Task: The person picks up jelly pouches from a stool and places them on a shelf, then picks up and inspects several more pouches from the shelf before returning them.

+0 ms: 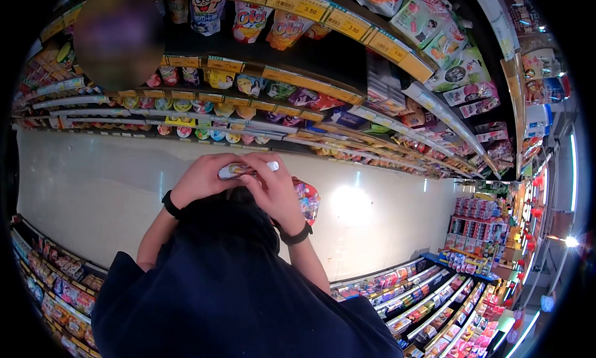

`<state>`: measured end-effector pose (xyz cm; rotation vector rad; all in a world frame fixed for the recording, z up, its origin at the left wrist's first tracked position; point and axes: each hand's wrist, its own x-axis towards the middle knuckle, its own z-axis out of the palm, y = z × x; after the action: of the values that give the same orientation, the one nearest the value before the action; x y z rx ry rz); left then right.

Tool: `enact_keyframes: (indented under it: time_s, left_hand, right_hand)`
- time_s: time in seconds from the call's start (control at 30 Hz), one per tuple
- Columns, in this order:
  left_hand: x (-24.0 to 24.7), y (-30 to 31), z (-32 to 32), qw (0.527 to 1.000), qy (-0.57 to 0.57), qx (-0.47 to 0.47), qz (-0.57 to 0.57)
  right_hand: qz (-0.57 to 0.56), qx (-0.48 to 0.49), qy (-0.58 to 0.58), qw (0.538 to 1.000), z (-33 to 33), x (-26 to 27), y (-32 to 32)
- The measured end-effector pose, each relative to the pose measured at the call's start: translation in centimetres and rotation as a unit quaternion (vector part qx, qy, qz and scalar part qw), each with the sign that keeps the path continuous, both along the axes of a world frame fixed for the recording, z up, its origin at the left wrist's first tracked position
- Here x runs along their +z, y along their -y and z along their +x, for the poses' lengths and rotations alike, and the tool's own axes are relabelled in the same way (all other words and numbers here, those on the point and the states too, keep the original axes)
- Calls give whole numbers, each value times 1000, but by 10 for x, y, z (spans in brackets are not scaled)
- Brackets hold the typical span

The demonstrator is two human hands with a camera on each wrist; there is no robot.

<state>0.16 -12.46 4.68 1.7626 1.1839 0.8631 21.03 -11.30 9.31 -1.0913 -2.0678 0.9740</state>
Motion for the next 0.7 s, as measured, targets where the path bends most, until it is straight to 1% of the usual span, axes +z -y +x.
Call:
enact_keyframes:
  time_s: [0.03, 0.1, 0.13, 0.3, 0.4, 0.53, 0.6, 0.7]
  left_hand:
    - [-1, 0, 0, 1000, -3, 7, 19]
    - [-6, -2, 0, 998, -11, 18, 56]
    - [-7, -3, -1, 996, -32, 25, 74]
    - [-6, -4, 2, 981, -114, 68, 145]
    - [7, -5, 2, 980, -111, 65, 155]
    - [4, -6, 1, 982, -95, 70, 147]
    - [1, -6, 0, 984, -82, 78, 139]
    - [-6, -4, -2, 991, -66, 82, 79]
  right_hand:
    - [-9, 1, -1, 1000, -1, 3, 0]
    - [55, 0, 31, 998, -6, 6, -1]
    - [86, -2, 49, 995, -7, 7, 0]
    - [119, -10, 33, 992, -3, -4, -1]
    - [128, -12, 30, 991, 0, -6, 2]
    - [125, -21, 77, 989, -3, 0, 3]
    - [116, -34, 73, 990, -6, 1, 3]
    - [105, -43, 76, 991, -11, 1, 2]
